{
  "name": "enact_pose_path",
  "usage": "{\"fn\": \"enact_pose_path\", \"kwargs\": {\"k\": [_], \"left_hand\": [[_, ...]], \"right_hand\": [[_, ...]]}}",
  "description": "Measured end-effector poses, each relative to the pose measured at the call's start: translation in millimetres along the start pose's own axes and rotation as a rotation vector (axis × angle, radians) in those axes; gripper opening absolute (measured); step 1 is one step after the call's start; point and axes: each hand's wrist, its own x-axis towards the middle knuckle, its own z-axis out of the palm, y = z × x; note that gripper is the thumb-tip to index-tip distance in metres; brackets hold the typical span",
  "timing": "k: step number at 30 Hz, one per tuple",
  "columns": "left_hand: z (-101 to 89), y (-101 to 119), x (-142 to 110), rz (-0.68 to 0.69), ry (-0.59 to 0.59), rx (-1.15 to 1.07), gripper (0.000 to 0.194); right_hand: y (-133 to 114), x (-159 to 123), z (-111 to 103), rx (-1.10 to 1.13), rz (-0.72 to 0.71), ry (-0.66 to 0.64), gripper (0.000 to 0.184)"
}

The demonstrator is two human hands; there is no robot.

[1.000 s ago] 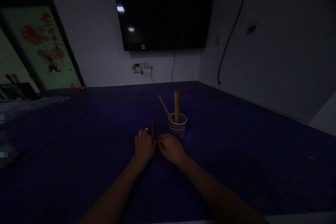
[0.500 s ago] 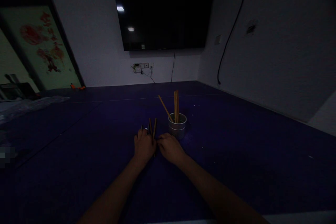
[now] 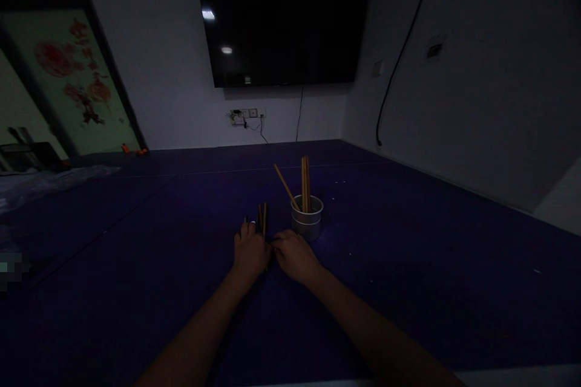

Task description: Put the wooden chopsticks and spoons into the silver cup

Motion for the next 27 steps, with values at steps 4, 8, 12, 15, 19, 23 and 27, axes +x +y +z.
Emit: {"fn": "enact_pose_path", "kwargs": {"k": [4, 8, 12, 15, 19, 23, 27], "left_hand": [[2.4, 0.1, 0.7, -0.014, -0.001, -0.002, 0.036], [3.0, 0.2, 1.2, -0.032, 0.016, -0.023, 0.034], [0.7, -1.5, 2.1, -0.054, 0.082, -0.077, 0.029], [0.7, -5.4, 4.9, -0.075, 0.200, -0.162, 0.026], [4.6, -13.6, 11.5, -0.075, 0.440, -0.376, 0.023], [3.8, -17.7, 13.0, -0.021, 0.721, -0.513, 0.018], [-2.3, -13.2, 6.5, 0.138, 0.807, -0.497, 0.013]], "right_hand": [[-0.1, 0.3, -0.8, 0.005, 0.013, -0.011, 0.030], [0.9, 0.9, -0.6, 0.007, 0.006, -0.008, 0.029], [1.6, 0.6, -0.6, 0.037, -0.001, 0.027, 0.031], [2.1, 0.3, -0.5, 0.073, 0.003, 0.072, 0.035], [1.9, 0.4, -0.2, 0.137, 0.000, 0.154, 0.038], [-0.4, -0.4, -2.6, 0.225, -0.016, 0.315, 0.039], [-2.3, -3.0, -7.1, 0.351, -0.039, 0.491, 0.040]]}}
